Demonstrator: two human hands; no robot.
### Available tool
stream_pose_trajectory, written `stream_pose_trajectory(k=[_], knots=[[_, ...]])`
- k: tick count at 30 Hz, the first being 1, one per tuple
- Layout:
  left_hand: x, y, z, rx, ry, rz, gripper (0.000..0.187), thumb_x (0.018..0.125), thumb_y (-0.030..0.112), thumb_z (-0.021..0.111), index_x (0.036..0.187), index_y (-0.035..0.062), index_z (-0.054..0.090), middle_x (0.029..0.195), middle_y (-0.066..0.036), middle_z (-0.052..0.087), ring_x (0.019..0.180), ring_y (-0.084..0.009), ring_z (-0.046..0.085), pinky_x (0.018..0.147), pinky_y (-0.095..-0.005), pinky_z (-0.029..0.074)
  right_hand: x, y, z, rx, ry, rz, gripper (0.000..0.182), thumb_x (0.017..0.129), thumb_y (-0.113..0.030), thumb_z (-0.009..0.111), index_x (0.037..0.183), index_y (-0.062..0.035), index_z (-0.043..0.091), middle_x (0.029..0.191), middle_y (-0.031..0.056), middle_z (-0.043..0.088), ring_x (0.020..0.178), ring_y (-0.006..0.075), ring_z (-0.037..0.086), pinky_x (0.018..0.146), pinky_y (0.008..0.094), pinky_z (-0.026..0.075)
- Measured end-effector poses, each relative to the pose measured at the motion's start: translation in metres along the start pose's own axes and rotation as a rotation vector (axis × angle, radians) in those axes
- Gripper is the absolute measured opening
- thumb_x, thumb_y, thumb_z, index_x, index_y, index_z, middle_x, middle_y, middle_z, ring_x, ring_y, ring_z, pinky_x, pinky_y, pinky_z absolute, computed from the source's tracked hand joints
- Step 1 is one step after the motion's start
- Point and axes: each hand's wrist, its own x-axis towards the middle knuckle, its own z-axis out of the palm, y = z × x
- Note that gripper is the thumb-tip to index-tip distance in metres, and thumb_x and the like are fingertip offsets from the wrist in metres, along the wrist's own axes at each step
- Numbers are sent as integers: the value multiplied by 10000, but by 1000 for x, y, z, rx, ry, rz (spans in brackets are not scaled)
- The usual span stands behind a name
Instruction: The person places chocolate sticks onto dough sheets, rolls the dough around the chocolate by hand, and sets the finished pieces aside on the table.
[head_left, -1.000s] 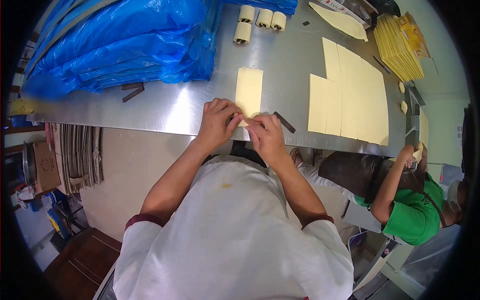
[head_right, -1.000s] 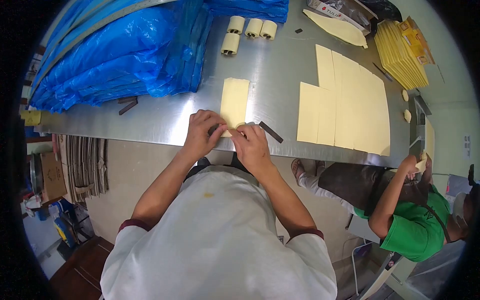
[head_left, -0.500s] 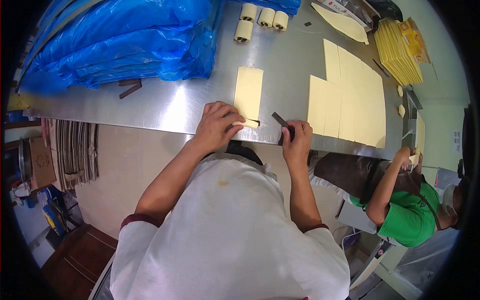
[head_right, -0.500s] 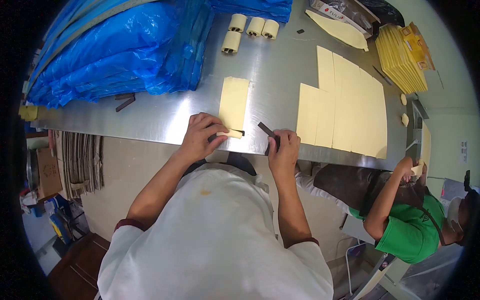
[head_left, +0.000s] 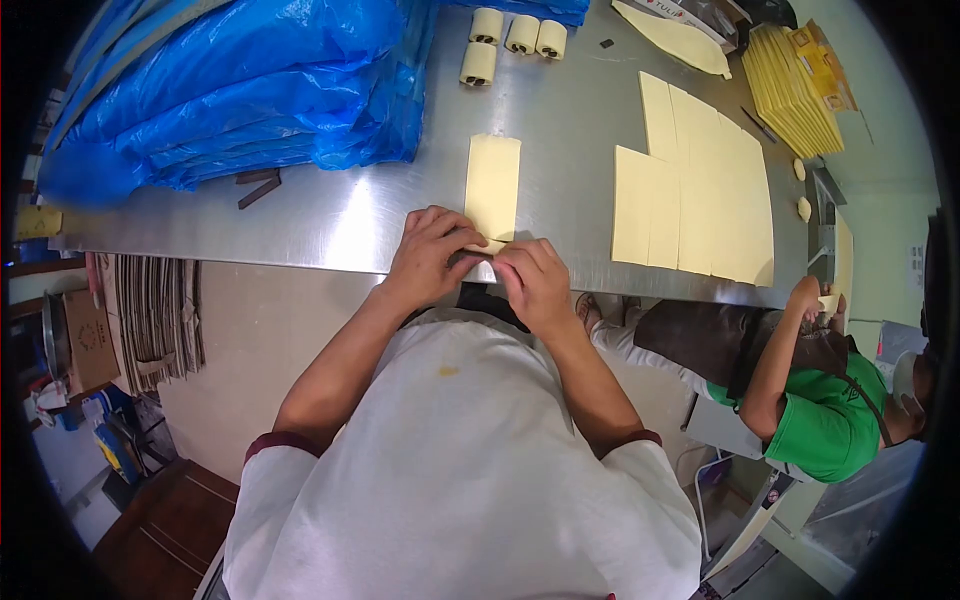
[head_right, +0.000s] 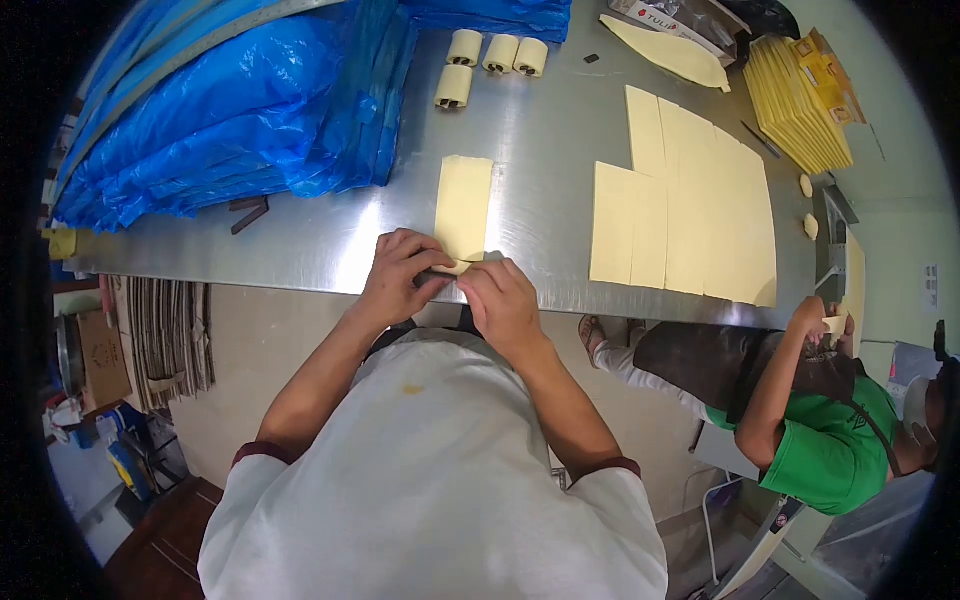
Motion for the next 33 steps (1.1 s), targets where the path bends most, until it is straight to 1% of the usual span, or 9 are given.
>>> stream_pose_trajectory(k=[4,7,10,13,16,19,25,28,33], knots=[[0,1,-1,-2,8,-3,224,792,201,804,998,142,738,1061,-14,642,1080,-239,559,975,-411,370,-1,12,14,-31,80,-46,179,763,-18,761,925,-63,700,970,87,648,851,301,599,749,400,489],[1,0,-2,11,36,12,260,765,209,826,1001,142,742,1049,-11,659,1055,-237,576,951,-398,386,-5,15,16,-45,62,-38,177,769,-22,767,928,-68,704,990,80,650,881,295,603,772,392,484],[0,-2,2,42,36,15,276,764,213,828,1010,131,736,1056,-17,661,1060,-240,577,954,-400,386,-2,12,12,-11,50,-16,186,778,-7,776,942,-45,696,1002,108,676,897,300,627,758,385,516],[1,-3,2,35,29,11,286,763,216,830,1017,131,728,1055,-19,660,1060,-242,578,953,-402,385,-4,16,11,16,74,37,255,784,-20,787,1014,-43,679,1000,107,684,904,301,633,774,385,516],[2,0,1,43,27,3,290,761,219,832,1016,133,723,1055,-18,658,1059,-246,577,951,-406,386,-6,13,14,69,68,174,321,787,-21,788,1078,-42,654,996,108,691,906,308,634,797,390,512],[2,-1,2,52,28,7,286,762,221,830,1013,136,721,1057,-17,656,1063,-247,573,950,-407,385,-6,11,15,120,75,237,351,787,-29,792,1103,-37,638,996,107,695,899,312,636,804,390,509],[1,-1,2,57,37,4,281,766,225,827,1010,134,722,1056,-17,650,1066,-247,565,951,-406,385,-2,14,10,-12,62,35,226,793,-30,779,1001,-39,693,999,104,699,898,291,642,791,384,514],[2,0,2,57,37,2,282,765,230,828,1008,132,722,1053,-20,647,1061,-249,566,949,-406,385,-5,19,10,48,51,52,151,794,-23,769,938,-51,732,998,96,698,904,286,639,792,382,514],[2,0,1,50,37,-4,283,769,235,826,1011,130,723,1053,-24,646,1061,-251,567,950,-404,384,-5,21,4,56,1,69,190,785,-14,757,958,-90,739,1010,68,680,928,289,621,808,386,494]])
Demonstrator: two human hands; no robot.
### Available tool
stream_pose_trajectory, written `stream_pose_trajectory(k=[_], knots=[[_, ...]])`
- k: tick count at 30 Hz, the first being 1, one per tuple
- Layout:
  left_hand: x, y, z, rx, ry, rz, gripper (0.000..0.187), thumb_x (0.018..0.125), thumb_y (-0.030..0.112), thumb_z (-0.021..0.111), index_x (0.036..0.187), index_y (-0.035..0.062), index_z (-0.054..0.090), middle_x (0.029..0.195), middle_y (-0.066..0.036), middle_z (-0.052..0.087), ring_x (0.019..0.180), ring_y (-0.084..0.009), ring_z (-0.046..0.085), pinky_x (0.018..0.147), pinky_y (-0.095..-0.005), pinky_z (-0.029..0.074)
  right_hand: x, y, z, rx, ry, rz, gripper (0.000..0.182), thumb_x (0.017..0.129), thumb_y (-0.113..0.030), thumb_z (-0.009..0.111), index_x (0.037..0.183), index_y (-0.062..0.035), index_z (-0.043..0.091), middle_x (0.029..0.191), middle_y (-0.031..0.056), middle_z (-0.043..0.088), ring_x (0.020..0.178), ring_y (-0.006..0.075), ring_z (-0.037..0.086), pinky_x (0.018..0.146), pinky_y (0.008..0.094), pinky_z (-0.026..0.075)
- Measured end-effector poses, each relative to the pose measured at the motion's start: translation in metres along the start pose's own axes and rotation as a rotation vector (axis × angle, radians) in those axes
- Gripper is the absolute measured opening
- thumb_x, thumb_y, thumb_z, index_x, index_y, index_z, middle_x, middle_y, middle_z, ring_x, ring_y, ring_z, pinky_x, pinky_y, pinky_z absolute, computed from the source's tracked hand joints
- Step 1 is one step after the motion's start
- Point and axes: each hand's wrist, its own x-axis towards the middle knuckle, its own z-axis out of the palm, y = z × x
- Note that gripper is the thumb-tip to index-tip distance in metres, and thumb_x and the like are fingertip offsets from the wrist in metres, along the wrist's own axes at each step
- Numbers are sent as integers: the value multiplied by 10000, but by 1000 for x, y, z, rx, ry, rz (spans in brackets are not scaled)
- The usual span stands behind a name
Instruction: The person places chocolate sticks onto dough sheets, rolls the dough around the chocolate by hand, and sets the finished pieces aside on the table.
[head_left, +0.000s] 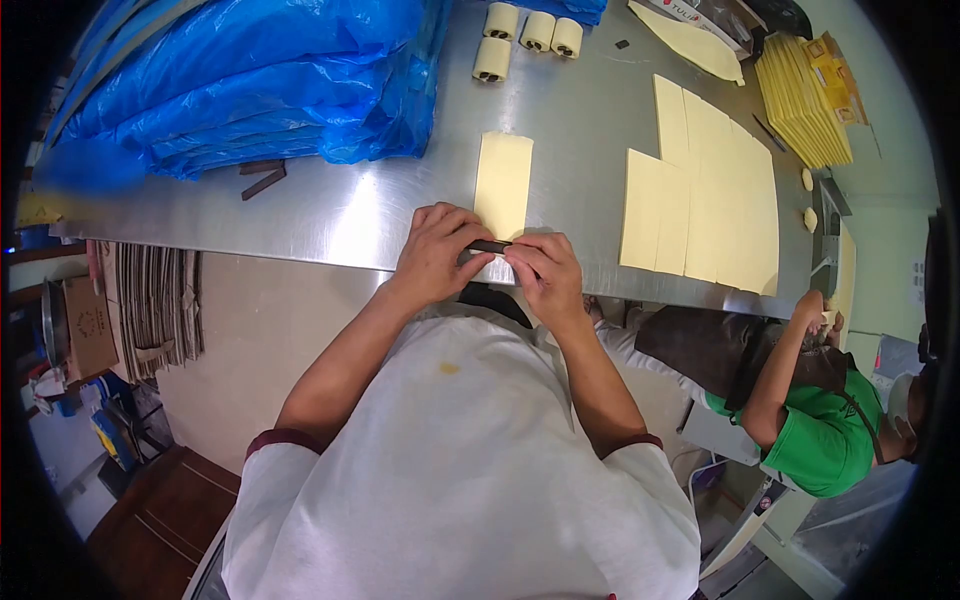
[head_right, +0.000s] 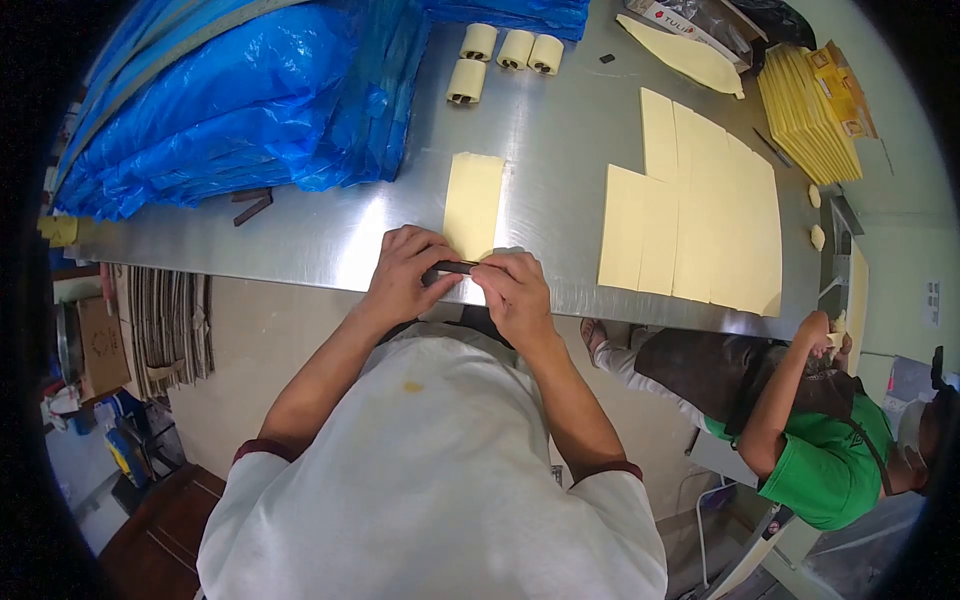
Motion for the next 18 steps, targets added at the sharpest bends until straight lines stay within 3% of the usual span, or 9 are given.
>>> stream_pose_trajectory(k=[13,18], knots=[[-3,-1,0,80,42,85,271,791,242,811,1039,155,742,1087,-12,632,1062,-246,554,958,-413,381,3,-9,1,-180,-31,-56,227,819,-98,770,1039,-59,730,1031,95,645,915,293,605,795,405,487],[5,-1,0,81,78,33,237,830,245,778,1054,166,771,1059,-15,630,1020,-235,550,928,-411,371,19,-8,-7,-206,-109,-20,233,832,-94,745,1060,-54,720,1024,94,622,917,291,585,803,402,473]])
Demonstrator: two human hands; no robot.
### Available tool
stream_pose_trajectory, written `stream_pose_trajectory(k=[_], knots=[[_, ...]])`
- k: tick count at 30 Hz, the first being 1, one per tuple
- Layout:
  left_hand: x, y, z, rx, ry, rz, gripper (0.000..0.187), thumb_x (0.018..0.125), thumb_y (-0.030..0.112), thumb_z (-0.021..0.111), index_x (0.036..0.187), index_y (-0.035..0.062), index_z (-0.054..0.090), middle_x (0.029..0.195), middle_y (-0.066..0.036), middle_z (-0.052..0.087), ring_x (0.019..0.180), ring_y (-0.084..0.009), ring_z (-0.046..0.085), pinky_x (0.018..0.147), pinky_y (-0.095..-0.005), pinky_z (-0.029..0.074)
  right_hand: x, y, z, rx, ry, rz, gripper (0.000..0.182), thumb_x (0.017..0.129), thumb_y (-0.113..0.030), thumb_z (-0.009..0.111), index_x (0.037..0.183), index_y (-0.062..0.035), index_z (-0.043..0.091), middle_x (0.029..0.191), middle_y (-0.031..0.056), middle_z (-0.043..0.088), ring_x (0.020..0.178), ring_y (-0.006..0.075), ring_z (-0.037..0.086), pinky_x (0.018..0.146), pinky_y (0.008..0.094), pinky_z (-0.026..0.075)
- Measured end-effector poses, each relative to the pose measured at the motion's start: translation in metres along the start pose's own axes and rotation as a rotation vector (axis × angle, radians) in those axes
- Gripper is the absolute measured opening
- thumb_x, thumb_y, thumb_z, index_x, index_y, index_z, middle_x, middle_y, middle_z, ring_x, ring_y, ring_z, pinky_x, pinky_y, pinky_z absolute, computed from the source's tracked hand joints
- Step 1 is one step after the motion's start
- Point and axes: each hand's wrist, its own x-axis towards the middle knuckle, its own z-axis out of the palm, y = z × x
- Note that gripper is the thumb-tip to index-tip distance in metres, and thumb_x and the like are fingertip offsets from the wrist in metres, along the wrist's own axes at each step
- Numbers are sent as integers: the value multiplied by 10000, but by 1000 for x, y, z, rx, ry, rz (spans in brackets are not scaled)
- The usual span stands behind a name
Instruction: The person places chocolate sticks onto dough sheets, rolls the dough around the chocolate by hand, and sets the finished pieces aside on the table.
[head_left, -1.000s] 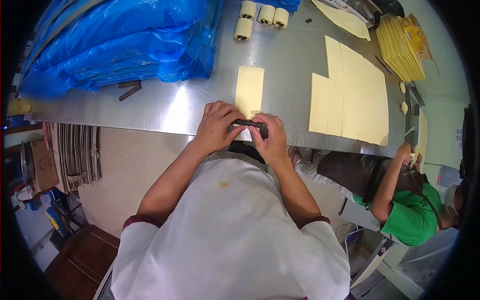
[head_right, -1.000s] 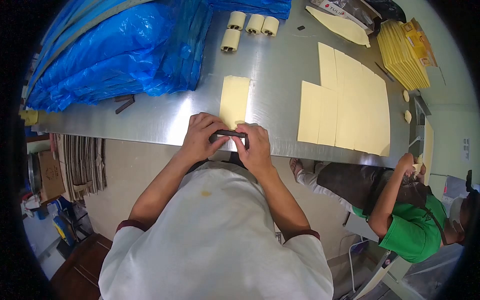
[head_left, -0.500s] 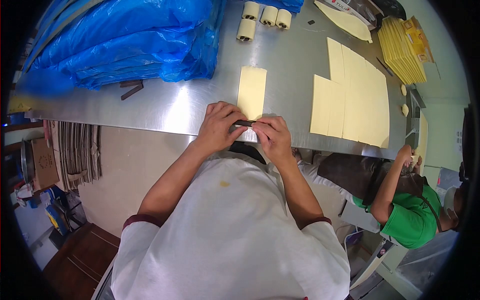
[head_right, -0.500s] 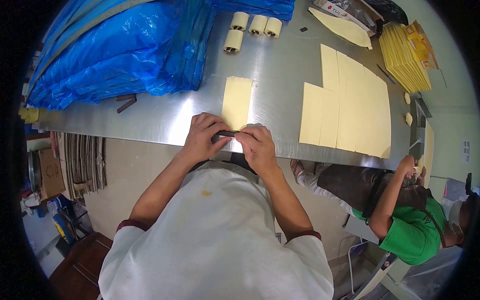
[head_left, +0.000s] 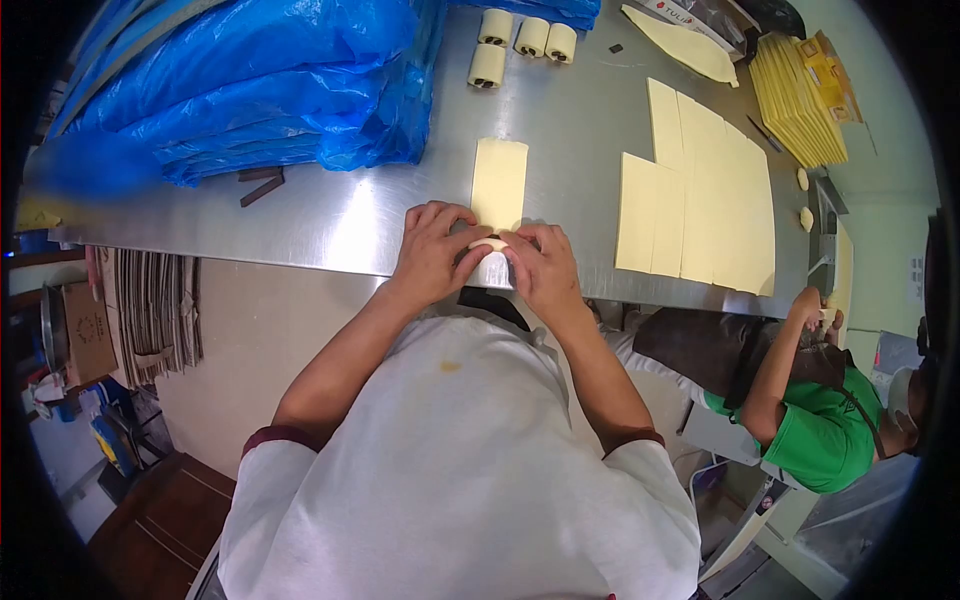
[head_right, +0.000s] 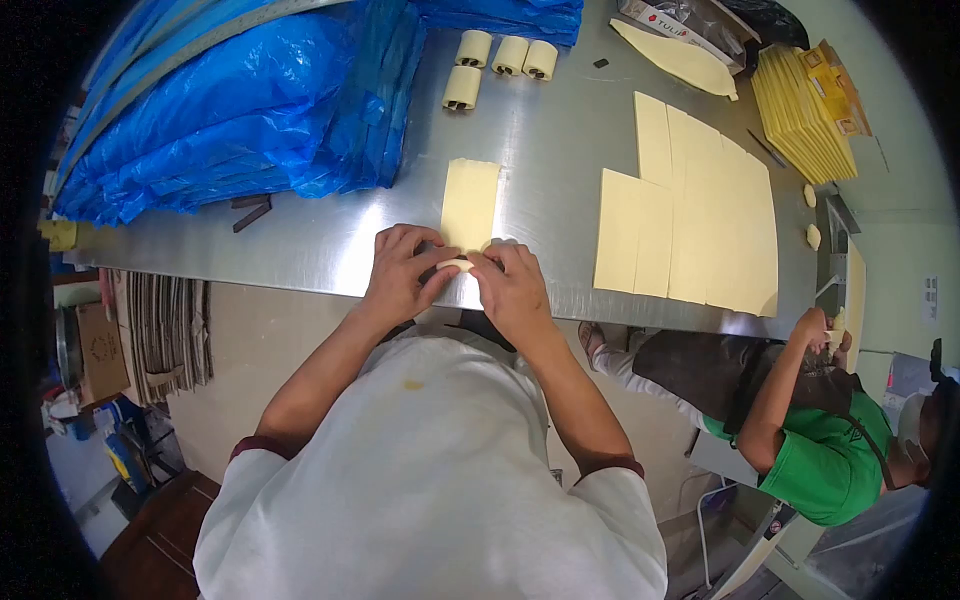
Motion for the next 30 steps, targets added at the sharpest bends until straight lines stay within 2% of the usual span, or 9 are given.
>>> stream_pose_trajectory(k=[4,7,10,13,16,19,22,25,30], knots=[[5,-1,2,15,-28,-93,216,842,247,768,1045,172,780,995,-13,621,959,-220,539,876,-397,356,10,3,-1,-9,-30,29,211,847,-108,726,1052,-56,717,1032,83,623,932,282,586,814,406,459],[7,0,3,34,-21,-141,236,846,250,765,1070,176,775,962,-10,614,932,-212,531,860,-392,349,10,-1,0,3,93,-35,201,850,-121,725,1043,-64,722,1030,75,637,949,276,593,832,414,449],[10,5,5,-27,21,-202,245,839,258,773,1068,171,766,987,-11,622,951,-219,535,867,-392,345,7,3,3,-17,25,-42,215,848,-128,727,1056,-72,722,1045,71,646,973,275,595,844,414,442],[13,2,0,-65,93,-101,243,832,266,779,1049,159,758,1015,-11,630,977,-228,535,866,-391,344,13,9,1,-5,-14,-23,234,850,-131,727,1077,-76,712,1069,70,646,995,273,591,843,404,442],[15,-5,0,-39,-10,-88,270,800,288,809,1027,155,750,1051,-13,640,1010,-236,535,867,-389,344,21,11,1,2,-37,26,249,849,-130,725,1093,-79,712,1088,67,648,1013,271,587,850,405,439],[24,-5,-3,1,-52,-151,304,778,285,829,1040,157,741,1068,-16,644,1031,-238,538,879,-393,345,28,5,-1,14,42,22,243,855,-141,721,1090,-81,725,1100,65,653,1014,273,587,857,407,435],[31,-9,-1,1,-68,-192,294,782,280,826,1036,157,743,1077,-21,645,1049,-243,539,894,-404,349,29,12,3,-18,-14,-22,263,858,-157,716,1109,-79,717,1103,68,653,1019,278,583,862,412,430],[39,-8,0,-99,43,-87,237,818,271,792,1018,150,753,1071,-23,643,1048,-250,539,903,-409,355,41,18,0,-29,-20,-17,285,835,-150,738,1106,-75,697,1080,76,666,1016,289,589,878,406,438],[50,-20,4,-42,11,-97,246,809,263,801,1014,140,741,1088,-33,644,1052,-258,548,905,-409,363,57,23,-1,6,18,14,256,843,-167,740,1085,-87,718,1080,66,675,1015,285,588,874,406,435]])
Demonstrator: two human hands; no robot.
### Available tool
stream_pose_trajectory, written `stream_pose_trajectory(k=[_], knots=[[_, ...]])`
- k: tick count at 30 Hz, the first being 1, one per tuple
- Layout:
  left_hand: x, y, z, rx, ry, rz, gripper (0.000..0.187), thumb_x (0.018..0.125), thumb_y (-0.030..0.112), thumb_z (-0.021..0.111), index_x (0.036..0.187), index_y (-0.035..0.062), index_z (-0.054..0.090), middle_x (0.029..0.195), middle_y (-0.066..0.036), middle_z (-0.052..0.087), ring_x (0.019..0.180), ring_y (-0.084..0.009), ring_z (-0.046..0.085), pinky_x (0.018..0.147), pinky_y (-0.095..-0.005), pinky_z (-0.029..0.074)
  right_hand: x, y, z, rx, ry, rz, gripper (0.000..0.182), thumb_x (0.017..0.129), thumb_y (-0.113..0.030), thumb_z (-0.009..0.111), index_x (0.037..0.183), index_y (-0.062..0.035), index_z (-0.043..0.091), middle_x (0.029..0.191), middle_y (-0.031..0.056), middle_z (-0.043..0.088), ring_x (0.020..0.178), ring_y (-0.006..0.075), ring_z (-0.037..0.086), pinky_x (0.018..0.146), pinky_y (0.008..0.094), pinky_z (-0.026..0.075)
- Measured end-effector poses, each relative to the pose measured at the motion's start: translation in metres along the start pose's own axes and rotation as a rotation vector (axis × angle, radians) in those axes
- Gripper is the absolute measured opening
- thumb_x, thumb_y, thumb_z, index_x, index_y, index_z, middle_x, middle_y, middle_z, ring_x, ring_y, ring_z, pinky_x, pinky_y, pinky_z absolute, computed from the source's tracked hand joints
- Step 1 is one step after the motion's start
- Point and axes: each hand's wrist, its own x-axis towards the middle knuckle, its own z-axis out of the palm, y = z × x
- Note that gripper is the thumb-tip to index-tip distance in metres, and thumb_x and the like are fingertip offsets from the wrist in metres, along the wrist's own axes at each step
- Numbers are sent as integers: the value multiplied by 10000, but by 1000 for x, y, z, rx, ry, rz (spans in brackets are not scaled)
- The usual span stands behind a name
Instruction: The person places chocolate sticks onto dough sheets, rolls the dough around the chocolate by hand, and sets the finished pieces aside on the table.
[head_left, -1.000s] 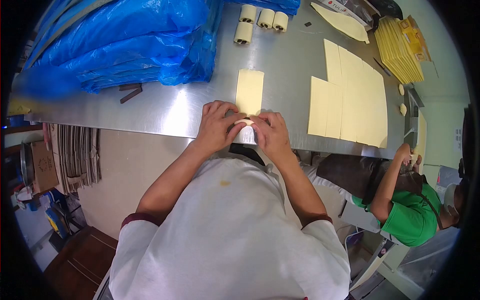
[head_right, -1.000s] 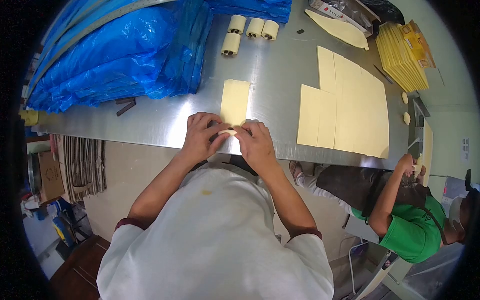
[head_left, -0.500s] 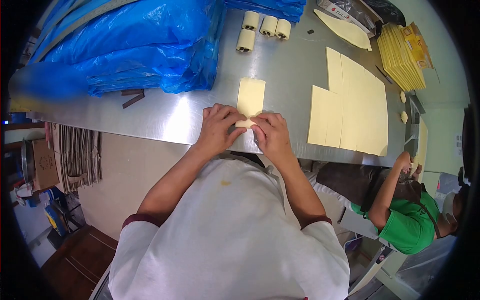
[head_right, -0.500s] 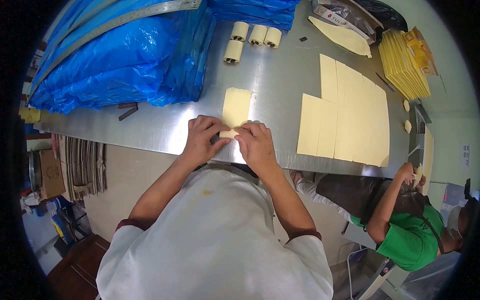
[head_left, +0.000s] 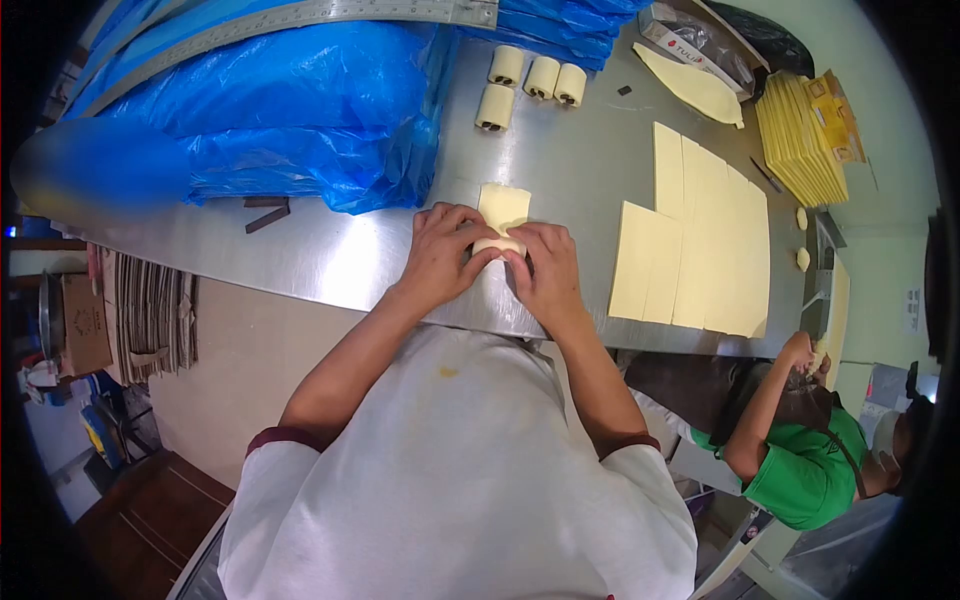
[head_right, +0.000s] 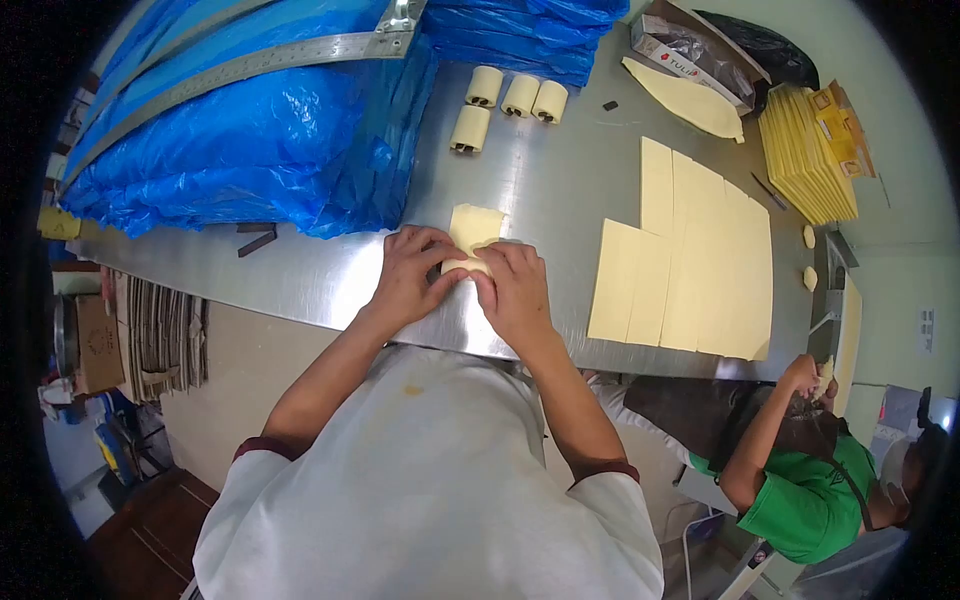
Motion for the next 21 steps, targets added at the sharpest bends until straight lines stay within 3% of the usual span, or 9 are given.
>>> stream_pose_trajectory(k=[4,7,13,21], knots=[[10,-4,1,-20,-15,-33,251,805,254,804,1017,138,737,1099,-40,644,1061,-264,554,911,-418,374,3,5,1,19,-12,-10,246,852,-156,729,1087,-80,726,1074,81,674,1011,296,583,881,411,436],[14,-1,0,-74,83,28,248,823,260,783,1033,135,739,1095,-42,642,1067,-272,555,923,-427,380,12,10,1,-38,-42,-13,244,861,-171,721,1091,-96,690,1092,74,652,1020,296,572,851,423,424],[26,-11,0,-31,-25,-45,296,810,251,796,1061,110,724,1133,-58,641,1090,-288,559,919,-436,396,19,7,3,-22,59,-16,233,846,-172,734,1068,-103,714,1078,63,658,1019,287,576,835,408,414],[35,-11,2,-142,36,-21,323,837,208,772,1115,76,675,1151,-97,635,1144,-326,554,995,-456,399,35,29,9,-109,31,-62,226,854,-158,716,1074,-108,708,1099,48,666,1027,258,594,839,405,415]])
